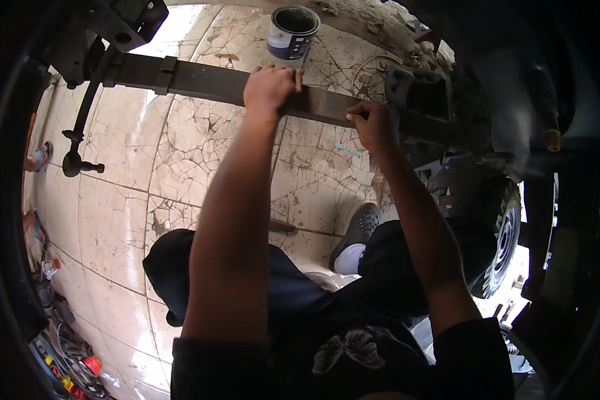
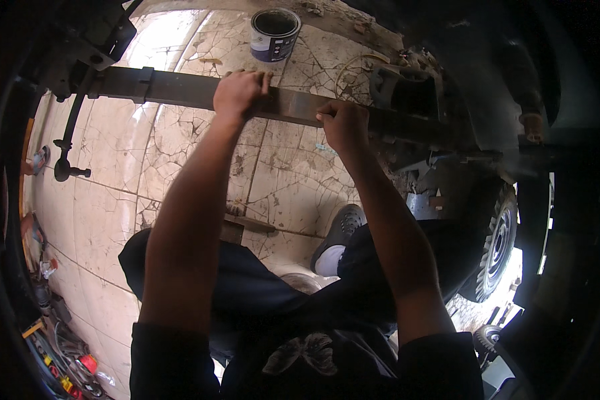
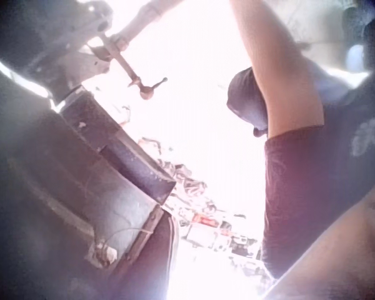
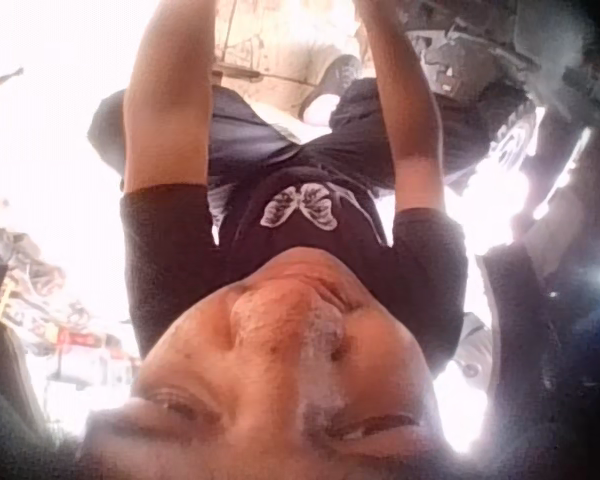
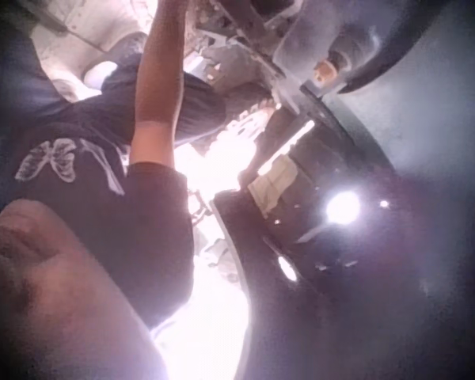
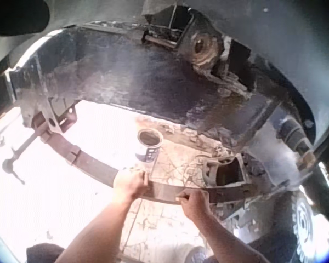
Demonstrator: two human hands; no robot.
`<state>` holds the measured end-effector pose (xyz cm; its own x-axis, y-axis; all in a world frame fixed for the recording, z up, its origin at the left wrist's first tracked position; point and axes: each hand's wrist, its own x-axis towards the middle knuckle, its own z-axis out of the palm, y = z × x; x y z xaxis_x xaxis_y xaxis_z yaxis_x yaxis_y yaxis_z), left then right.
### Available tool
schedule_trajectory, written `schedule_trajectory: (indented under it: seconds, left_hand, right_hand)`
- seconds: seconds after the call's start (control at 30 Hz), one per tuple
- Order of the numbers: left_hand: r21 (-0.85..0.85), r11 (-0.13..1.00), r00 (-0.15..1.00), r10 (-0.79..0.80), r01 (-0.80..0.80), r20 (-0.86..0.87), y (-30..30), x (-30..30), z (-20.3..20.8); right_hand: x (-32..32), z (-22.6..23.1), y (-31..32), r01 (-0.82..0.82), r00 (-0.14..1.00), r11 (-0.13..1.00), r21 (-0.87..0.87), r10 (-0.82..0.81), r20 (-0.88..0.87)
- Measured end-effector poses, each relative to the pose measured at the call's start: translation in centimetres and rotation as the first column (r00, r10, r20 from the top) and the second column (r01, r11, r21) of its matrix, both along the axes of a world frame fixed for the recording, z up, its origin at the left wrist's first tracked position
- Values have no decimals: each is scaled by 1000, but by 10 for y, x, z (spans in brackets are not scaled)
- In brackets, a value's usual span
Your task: The person is working under a vehicle, manipulating a metal bar and small components, likely part of the suspension system. They are seen adjusting and securing parts with their hands.
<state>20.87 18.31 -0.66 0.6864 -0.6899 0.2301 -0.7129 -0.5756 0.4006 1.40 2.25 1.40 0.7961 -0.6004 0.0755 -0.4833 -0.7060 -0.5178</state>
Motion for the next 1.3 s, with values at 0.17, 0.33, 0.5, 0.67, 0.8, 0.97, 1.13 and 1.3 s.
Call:
schedule_trajectory:
  seconds: [0.17,0.33,0.5,0.67,0.8,0.97,1.13,1.3]
  left_hand:
    - [-75,997,995,-10,18,98,-7,-7,-5]
    - [-45,999,999,19,-17,41,-5,-11,0]
    - [-18,999,998,43,-43,53,1,-10,1]
    - [-58,998,999,8,-5,52,-12,-12,0]
    - [-56,998,998,30,-27,59,-7,-9,-1]
    - [-55,996,995,78,-74,68,1,-8,-1]
    - [-94,994,997,66,-61,49,-9,-15,3]
    - [-90,994,997,64,-60,42,-2,-9,-2]
  right_hand:
    - [39,20,-11,1,999,1000,-23,-2,-41]
    - [26,27,-15,-10,992,1000,23,13,-129]
    - [-8,26,3,-28,996,999,40,31,-83]
    - [23,24,-19,-21,996,1000,20,23,-81]
    - [11,22,-24,-79,991,996,-50,73,-113]
    - [-15,32,-24,-80,979,995,51,88,-185]
    - [32,30,-16,-209,968,973,102,220,-122]
    - [5,29,-35,-275,943,961,-13,267,-198]
